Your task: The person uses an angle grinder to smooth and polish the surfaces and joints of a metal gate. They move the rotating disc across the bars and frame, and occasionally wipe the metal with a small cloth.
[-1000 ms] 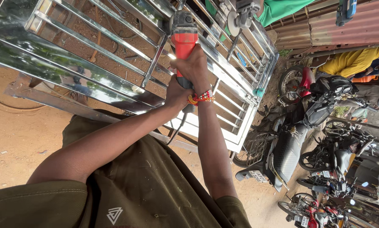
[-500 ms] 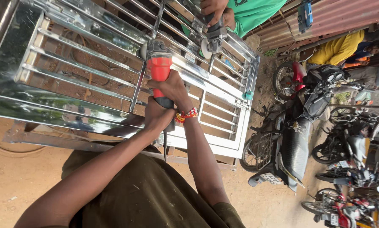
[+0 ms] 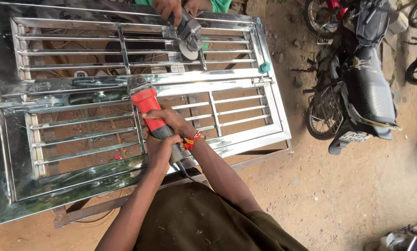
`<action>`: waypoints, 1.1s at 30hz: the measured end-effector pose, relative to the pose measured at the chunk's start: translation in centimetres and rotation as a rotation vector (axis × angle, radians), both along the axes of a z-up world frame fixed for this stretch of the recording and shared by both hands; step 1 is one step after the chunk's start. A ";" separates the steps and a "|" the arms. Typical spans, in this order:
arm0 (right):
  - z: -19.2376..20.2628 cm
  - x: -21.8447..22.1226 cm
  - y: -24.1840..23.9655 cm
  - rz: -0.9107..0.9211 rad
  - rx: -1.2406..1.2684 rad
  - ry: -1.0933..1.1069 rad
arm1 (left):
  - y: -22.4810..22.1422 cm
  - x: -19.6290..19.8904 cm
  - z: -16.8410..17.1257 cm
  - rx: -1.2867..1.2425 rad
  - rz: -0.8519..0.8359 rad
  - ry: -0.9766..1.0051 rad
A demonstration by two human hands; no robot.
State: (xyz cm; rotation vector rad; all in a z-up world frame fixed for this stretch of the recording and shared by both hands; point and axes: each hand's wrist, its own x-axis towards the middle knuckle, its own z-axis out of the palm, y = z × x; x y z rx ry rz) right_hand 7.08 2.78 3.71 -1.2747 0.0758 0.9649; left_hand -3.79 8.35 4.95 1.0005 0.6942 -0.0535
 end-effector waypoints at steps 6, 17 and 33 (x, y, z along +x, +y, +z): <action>-1.1 -0.6 1.6 -0.026 -0.013 0.012 | 1.5 -0.6 0.3 0.056 -0.006 0.074; -1.2 -3.6 5.2 0.014 0.230 0.027 | 5.4 -3.2 0.1 0.246 -0.058 0.065; 0.5 -3.7 4.8 -0.173 0.181 0.010 | 6.6 -2.6 0.6 0.312 -0.193 0.037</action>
